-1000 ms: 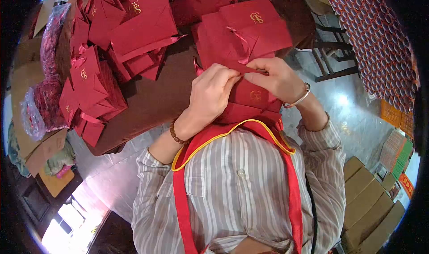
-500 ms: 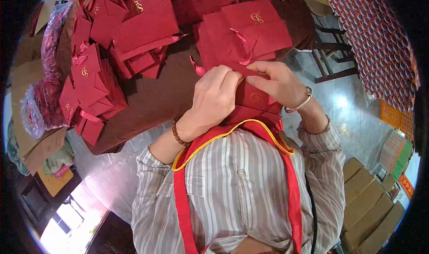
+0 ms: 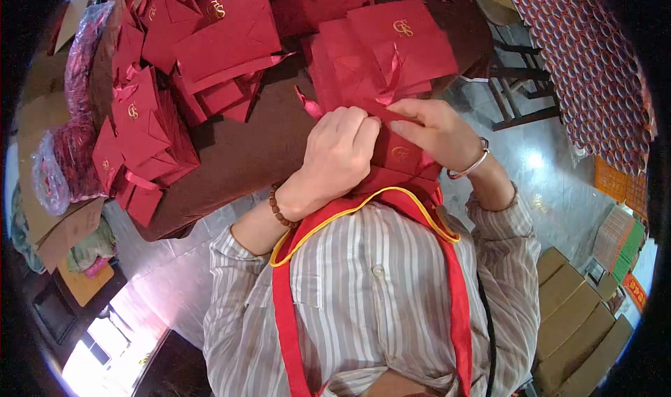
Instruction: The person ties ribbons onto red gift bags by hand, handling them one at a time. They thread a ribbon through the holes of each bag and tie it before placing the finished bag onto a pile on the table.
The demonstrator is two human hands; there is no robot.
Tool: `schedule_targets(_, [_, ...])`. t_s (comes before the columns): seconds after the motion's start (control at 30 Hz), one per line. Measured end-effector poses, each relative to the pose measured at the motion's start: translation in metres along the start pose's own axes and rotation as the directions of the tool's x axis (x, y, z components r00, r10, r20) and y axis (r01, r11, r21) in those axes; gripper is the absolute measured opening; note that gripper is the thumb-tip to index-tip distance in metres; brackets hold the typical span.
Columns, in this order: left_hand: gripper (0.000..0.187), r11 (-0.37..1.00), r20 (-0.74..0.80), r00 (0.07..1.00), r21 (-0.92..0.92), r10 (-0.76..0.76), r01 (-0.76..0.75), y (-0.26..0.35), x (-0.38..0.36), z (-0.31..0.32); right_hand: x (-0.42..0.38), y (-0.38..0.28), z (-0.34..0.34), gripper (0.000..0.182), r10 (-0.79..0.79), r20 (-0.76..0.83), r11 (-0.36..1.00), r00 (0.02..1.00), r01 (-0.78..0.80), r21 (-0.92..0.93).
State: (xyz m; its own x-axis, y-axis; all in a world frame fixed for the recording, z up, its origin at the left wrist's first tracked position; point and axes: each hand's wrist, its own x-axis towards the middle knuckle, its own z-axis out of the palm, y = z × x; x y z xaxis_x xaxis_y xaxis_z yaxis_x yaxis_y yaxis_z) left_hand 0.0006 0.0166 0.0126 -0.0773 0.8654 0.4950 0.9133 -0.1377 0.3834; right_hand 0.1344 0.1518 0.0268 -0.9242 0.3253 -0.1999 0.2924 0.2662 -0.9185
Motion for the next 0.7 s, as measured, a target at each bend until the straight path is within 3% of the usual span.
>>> schedule_targets(0.07, [0.012,0.999,0.029,0.999,0.022,-0.026,0.025,0.004,0.001,-0.001,-0.003,0.003,0.005,0.024,-0.160,-0.104,0.965,0.982,0.133,-0.228])
schedule_targets(0.17, [0.009,0.991,0.136,0.991,0.132,-0.020,0.001,0.012,0.009,-0.007,-0.003,-0.012,0.006,0.022,-0.205,-0.108,0.940,0.973,0.164,-0.300])
schedule_targets(0.23, [0.009,0.965,0.188,0.981,0.243,0.050,-0.095,0.015,0.013,-0.009,-0.003,-0.014,0.009,0.020,-0.188,-0.134,0.944,0.973,0.141,-0.298])
schedule_targets(0.4, [0.012,0.933,0.237,0.962,0.295,0.136,-0.204,0.016,0.014,-0.012,-0.008,-0.013,0.011,0.019,-0.138,-0.169,0.957,0.976,0.088,-0.277])
schedule_targets(0.5, [0.010,0.969,0.226,0.962,0.155,0.155,-0.193,0.004,0.014,-0.011,-0.008,-0.006,0.007,0.020,-0.176,-0.210,0.961,0.962,0.121,-0.249])
schedule_targets(0.57, [0.006,0.970,-0.026,1.000,-0.241,0.018,-0.023,-0.007,0.011,-0.003,-0.008,-0.011,-0.002,0.021,0.062,-0.079,0.998,0.995,-0.060,0.020])
schedule_targets(0.6, [0.009,0.916,0.044,0.995,-0.390,-0.088,0.098,-0.009,0.013,-0.008,-0.005,-0.004,-0.003,0.020,0.065,-0.059,0.992,0.996,-0.058,0.115])
schedule_targets(0.63, [0.009,0.914,0.043,0.996,-0.394,-0.083,0.094,-0.010,0.012,-0.009,-0.004,-0.004,-0.005,0.020,0.068,-0.064,0.992,0.996,-0.060,0.113])
schedule_targets(0.7, [0.012,0.707,0.168,0.912,-0.585,-0.375,0.398,-0.012,0.011,-0.010,-0.002,-0.005,-0.008,0.018,0.051,-0.029,0.998,0.998,-0.050,0.034])
